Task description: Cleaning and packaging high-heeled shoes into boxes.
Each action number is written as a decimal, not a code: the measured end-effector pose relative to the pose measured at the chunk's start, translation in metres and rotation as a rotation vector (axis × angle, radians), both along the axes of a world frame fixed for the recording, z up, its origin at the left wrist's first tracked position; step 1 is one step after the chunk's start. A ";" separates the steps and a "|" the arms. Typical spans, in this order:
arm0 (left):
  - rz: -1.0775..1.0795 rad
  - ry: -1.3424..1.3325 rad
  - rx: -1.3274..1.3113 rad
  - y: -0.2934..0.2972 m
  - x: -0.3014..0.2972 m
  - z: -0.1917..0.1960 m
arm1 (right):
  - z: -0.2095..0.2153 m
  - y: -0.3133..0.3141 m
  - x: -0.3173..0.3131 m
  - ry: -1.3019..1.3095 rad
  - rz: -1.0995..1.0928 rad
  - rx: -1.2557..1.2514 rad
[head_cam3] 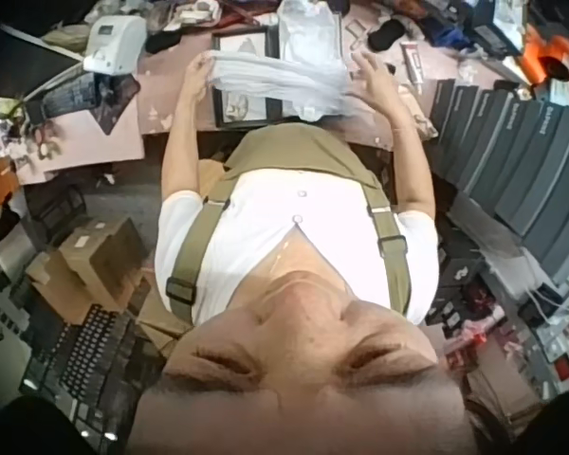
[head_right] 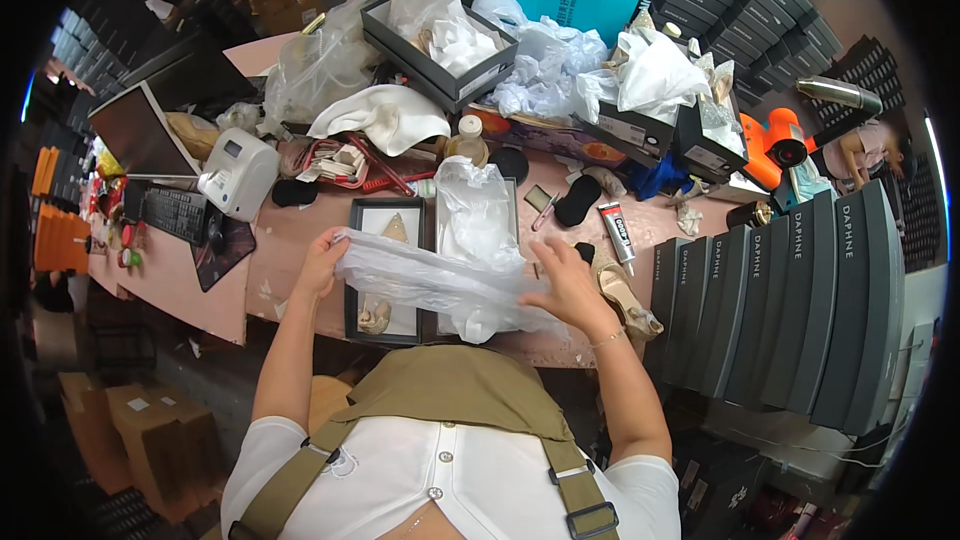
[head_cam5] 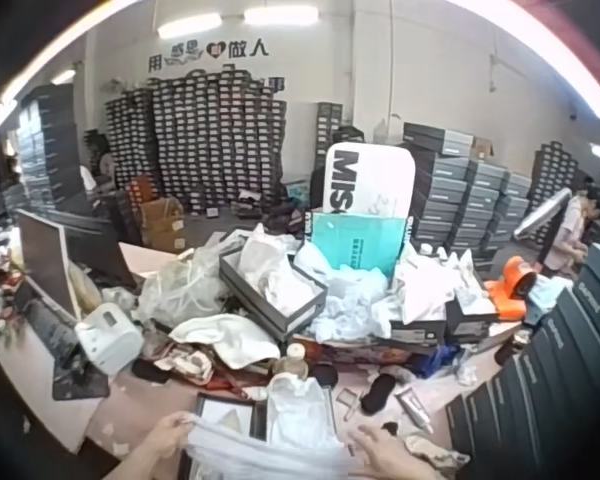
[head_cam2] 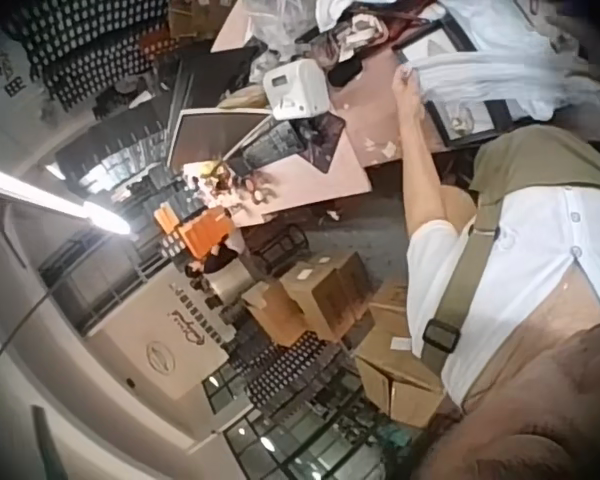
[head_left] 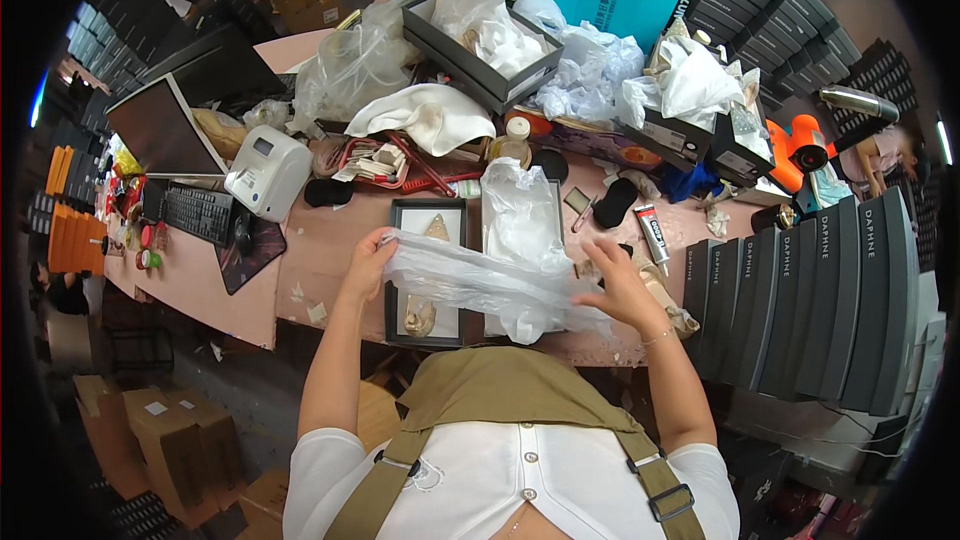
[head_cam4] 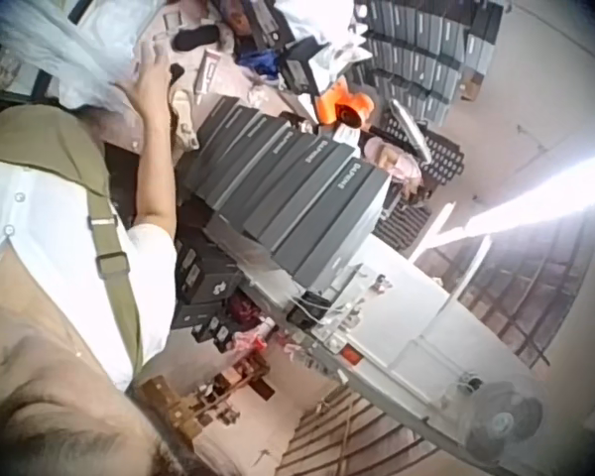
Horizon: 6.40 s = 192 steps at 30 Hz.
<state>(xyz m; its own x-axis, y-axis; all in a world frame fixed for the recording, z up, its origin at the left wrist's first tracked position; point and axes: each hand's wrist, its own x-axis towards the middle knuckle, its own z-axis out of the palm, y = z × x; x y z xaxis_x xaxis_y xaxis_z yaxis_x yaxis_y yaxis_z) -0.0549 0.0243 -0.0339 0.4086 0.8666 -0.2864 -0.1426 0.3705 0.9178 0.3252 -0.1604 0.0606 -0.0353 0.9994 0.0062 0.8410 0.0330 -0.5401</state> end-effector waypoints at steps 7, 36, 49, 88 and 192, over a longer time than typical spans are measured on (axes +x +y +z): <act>-0.092 0.094 0.003 -0.003 0.011 0.056 | -0.056 0.095 -0.073 0.225 0.311 -0.095; -0.080 -0.132 -0.643 -0.074 -0.028 -0.043 | -0.015 0.086 -0.051 0.351 0.111 -0.194; -0.327 -0.629 -0.832 -0.127 0.051 0.062 | 0.035 0.063 -0.106 0.602 0.443 -0.447; -0.446 0.203 -0.395 -0.113 0.061 0.102 | 0.022 -0.011 -0.018 0.473 0.135 -0.088; -0.189 -0.073 -0.034 -0.072 0.120 0.064 | -0.001 0.016 -0.105 0.115 0.011 0.049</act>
